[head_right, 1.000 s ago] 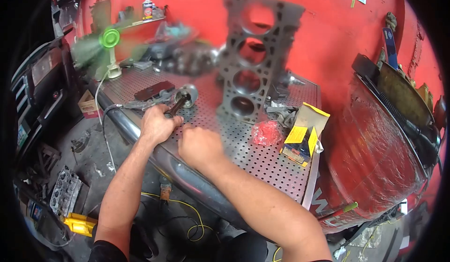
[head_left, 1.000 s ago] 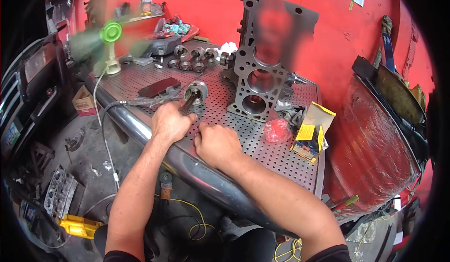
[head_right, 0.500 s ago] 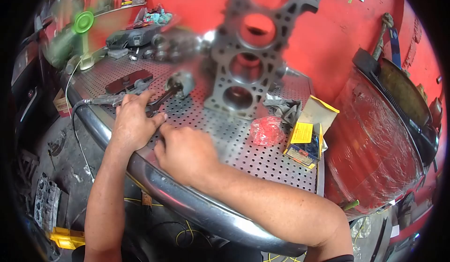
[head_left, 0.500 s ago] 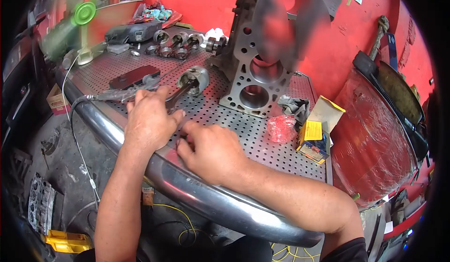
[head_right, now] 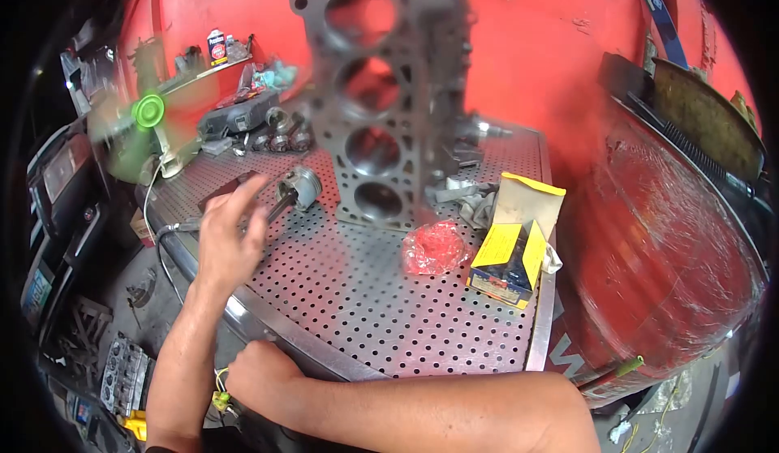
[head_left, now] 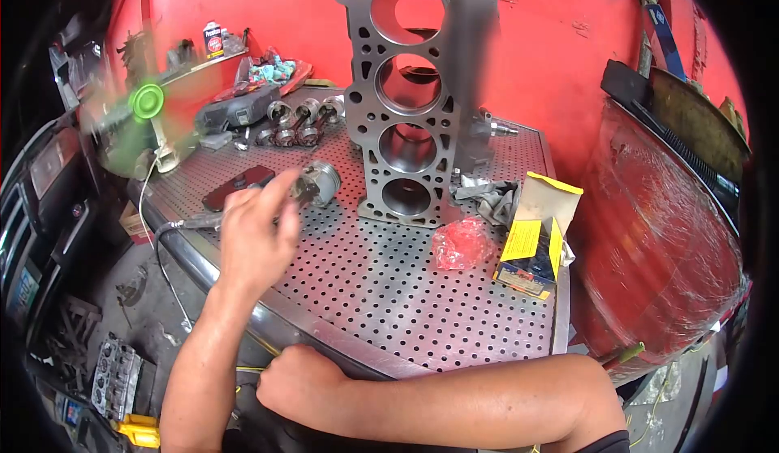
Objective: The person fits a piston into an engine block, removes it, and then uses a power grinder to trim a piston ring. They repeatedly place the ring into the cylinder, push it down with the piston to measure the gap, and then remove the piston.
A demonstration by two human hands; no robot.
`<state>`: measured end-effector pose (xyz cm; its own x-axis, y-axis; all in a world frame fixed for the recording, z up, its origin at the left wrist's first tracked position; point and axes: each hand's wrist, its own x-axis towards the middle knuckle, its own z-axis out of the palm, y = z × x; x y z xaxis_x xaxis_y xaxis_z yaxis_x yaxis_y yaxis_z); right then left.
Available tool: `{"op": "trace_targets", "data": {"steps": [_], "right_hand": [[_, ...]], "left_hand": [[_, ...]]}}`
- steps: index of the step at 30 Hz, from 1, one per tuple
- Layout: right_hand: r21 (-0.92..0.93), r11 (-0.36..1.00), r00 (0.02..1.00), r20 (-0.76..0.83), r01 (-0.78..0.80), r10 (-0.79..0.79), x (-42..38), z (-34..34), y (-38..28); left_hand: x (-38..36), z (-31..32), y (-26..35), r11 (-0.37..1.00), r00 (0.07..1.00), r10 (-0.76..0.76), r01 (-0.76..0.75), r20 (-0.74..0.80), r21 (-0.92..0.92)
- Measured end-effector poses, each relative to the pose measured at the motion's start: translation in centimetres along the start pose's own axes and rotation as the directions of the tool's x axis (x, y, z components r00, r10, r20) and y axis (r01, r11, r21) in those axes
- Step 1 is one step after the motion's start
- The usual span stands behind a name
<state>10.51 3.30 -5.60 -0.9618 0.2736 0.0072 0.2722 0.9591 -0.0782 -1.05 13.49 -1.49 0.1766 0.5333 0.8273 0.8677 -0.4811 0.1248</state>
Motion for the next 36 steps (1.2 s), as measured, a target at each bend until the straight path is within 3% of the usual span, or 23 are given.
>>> {"op": "trace_targets", "data": {"steps": [1,2,4,8,11,16,19,20,22,27,30,36], "right_hand": [[-0.022,0.999,1.0,0.011,0.027,-0.027,0.1,0.1,0.2],[0.0,1.0,1.0,-0.023,0.013,-0.013,0.2,0.5,0.4],[0.047,0.999,0.996,-0.087,-0.013,0.017,0.4,1.3,0.4],[0.009,0.999,0.982,-0.18,-0.048,0.049,-0.3,1.2,0.4],[-0.047,0.999,0.979,-0.203,-0.014,0.004,-0.2,1.4,0.8],[-0.058,0.998,0.997,-0.068,0.015,-0.019,-0.7,-0.8,0.6],[-0.06,0.998,0.998,-0.063,0.011,-0.015,-0.7,-0.7,0.6],[-0.056,0.998,0.997,-0.073,0.009,-0.013,-0.6,-0.6,0.7],[-0.05,0.999,0.996,-0.084,0.001,-0.005,-0.3,-0.2,0.8],[-0.031,0.999,0.994,-0.105,0.012,-0.015,-0.3,0.0,1.1],[-0.036,0.999,0.996,-0.084,0.002,-0.005,-0.2,-0.2,1.0],[-0.047,0.999,0.998,-0.059,-0.021,0.018,-0.7,-1.4,1.0]], "left_hand": [[2.2,-0.2,2.1,0.984,0.998,-0.02,0.028,0.052,-0.174],[4.5,-1.6,5.0,0.963,0.976,-0.056,0.108,0.209,-0.247],[8.6,-1.0,8.0,0.899,0.932,-0.044,0.193,0.36,-0.392],[12.6,3.3,8.0,0.967,0.928,0.131,-0.042,0.348,-0.253],[11.7,2.9,7.9,0.989,0.926,0.119,-0.077,0.359,-0.129],[11.0,1.9,7.9,0.993,0.921,0.117,-0.12,0.372,-0.015],[12.0,3.5,6.4,0.963,0.961,0.255,-0.242,0.11,-0.117],[12.6,3.9,6.0,0.969,0.962,0.116,-0.055,0.246,-0.24],[13.9,2.9,7.4,0.853,0.836,-0.104,0.354,0.539,-0.384],[14.7,2.0,8.0,0.767,0.761,-0.073,0.456,0.644,-0.452],[14.4,2.0,8.0,0.817,0.779,-0.071,0.404,0.622,-0.412],[12.7,4.1,6.9,0.934,0.93,0.089,0.046,0.357,-0.353]]}}
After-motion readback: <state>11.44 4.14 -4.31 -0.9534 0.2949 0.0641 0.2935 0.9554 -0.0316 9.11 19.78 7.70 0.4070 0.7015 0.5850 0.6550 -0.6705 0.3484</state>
